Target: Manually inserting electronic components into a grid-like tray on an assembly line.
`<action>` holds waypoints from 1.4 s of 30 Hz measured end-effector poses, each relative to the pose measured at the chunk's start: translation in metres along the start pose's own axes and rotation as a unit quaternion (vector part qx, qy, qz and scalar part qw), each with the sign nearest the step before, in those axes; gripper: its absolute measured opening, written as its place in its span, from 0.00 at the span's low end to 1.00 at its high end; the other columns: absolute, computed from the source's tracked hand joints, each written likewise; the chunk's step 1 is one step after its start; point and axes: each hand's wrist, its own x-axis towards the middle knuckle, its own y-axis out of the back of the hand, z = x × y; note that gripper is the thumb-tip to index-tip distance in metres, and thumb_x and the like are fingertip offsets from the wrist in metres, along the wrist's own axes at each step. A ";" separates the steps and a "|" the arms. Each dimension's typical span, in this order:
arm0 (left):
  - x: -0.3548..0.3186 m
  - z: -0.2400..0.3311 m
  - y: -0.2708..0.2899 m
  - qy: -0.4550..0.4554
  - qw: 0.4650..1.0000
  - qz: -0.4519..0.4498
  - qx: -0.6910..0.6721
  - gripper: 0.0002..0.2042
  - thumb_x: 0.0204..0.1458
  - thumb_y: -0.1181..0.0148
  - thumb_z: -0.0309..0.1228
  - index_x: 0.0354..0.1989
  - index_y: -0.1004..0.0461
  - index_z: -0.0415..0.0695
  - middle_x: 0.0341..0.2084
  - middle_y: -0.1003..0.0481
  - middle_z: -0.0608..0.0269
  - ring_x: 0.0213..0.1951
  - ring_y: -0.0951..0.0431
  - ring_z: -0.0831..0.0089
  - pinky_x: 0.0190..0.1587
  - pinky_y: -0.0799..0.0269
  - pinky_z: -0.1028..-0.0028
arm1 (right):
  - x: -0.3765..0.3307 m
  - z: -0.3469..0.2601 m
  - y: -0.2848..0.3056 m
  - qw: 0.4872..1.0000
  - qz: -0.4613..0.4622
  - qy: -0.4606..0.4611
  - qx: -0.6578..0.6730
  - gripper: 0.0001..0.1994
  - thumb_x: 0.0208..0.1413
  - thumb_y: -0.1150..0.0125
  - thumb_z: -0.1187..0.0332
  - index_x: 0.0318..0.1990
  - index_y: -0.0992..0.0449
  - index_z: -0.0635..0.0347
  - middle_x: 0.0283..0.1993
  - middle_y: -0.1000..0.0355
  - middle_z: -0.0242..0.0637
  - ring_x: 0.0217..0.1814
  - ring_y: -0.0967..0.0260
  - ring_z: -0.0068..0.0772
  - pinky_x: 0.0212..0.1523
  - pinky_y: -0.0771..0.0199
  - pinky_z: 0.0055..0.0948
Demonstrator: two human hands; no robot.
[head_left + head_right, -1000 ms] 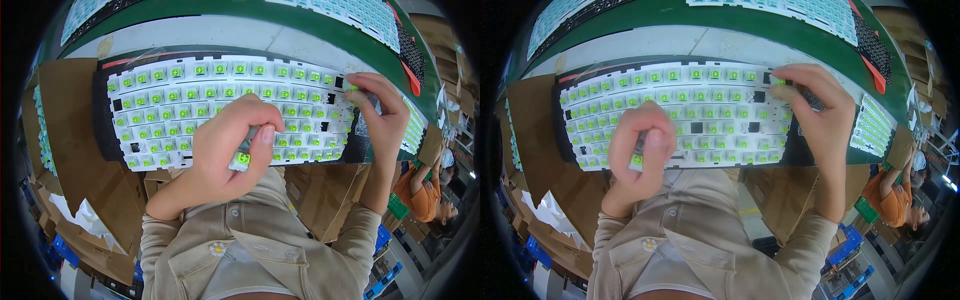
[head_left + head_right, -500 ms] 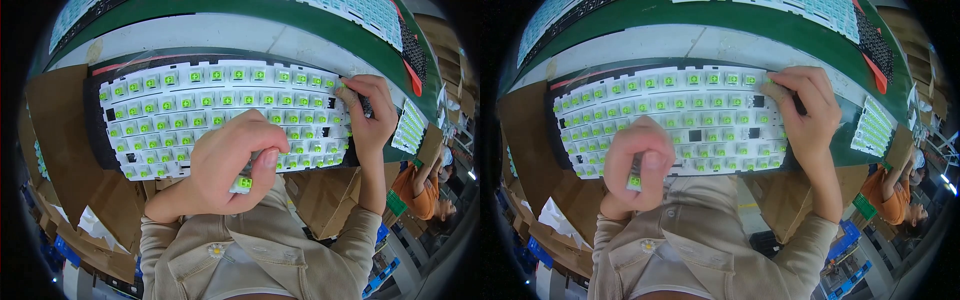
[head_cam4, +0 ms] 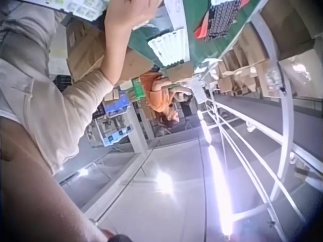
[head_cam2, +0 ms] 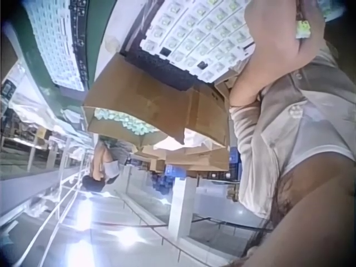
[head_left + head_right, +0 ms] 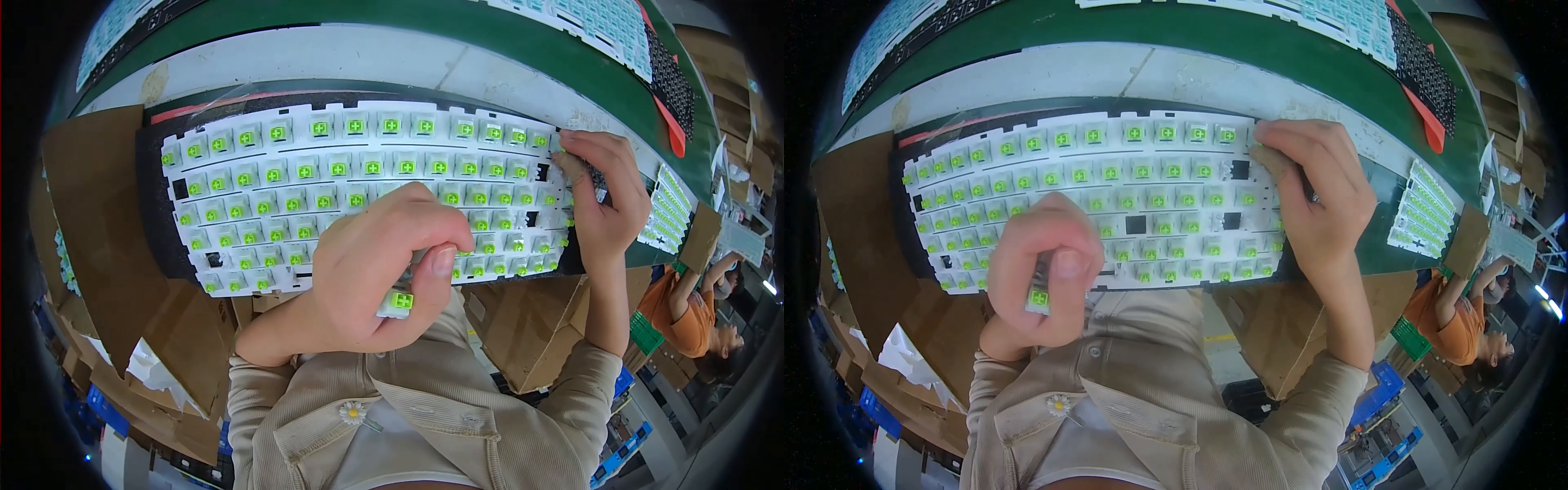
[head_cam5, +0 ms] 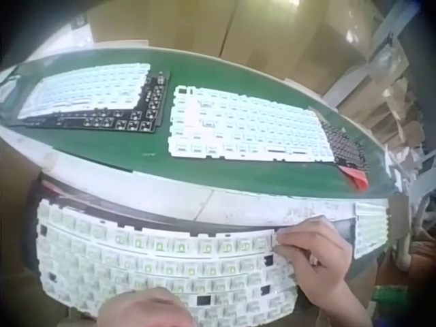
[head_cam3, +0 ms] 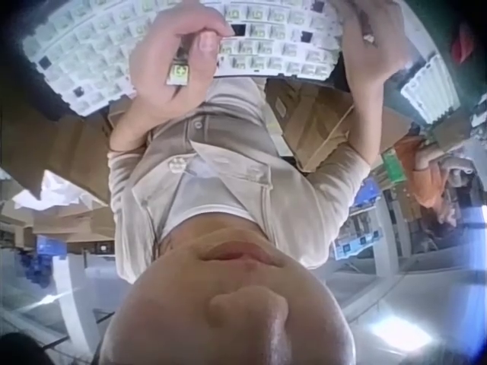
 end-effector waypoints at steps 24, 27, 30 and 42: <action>-0.008 0.008 0.000 0.035 0.999 0.027 -0.024 0.05 0.48 0.53 0.16 0.33 0.32 0.35 0.26 0.30 0.57 0.23 0.32 0.72 0.26 0.37 0.79 | 0.073 -0.003 0.044 0.885 -0.437 -0.128 0.102 0.10 0.40 0.44 0.83 0.33 0.32 0.66 0.34 0.36 0.30 0.33 0.42 0.17 0.35 0.38 0.17; -0.007 0.006 -0.002 0.038 0.998 0.033 -0.027 0.05 0.48 0.53 0.16 0.32 0.32 0.36 0.26 0.30 0.58 0.23 0.32 0.73 0.26 0.37 0.79 | 0.083 0.007 0.039 0.838 -0.506 -0.186 0.088 0.09 0.41 0.42 0.82 0.33 0.32 0.65 0.29 0.37 0.25 0.28 0.44 0.12 0.31 0.39 0.14; -0.007 0.006 -0.009 0.049 0.997 0.050 -0.030 0.04 0.48 0.52 0.17 0.32 0.32 0.36 0.27 0.30 0.59 0.23 0.32 0.75 0.26 0.37 0.80 | 0.083 0.006 0.037 0.836 -0.503 -0.194 0.108 0.08 0.41 0.41 0.81 0.28 0.33 0.64 0.27 0.36 0.23 0.24 0.46 0.09 0.26 0.43 0.13; -0.005 0.009 -0.018 -0.015 0.994 0.011 0.105 0.04 0.54 0.55 0.22 0.36 0.34 0.38 0.26 0.32 0.66 0.22 0.36 0.84 0.26 0.42 0.85 | 0.077 0.023 0.033 0.827 -0.527 -0.126 0.153 0.11 0.38 0.35 0.72 0.30 0.31 0.61 0.28 0.32 0.28 0.26 0.34 0.16 0.26 0.36 0.16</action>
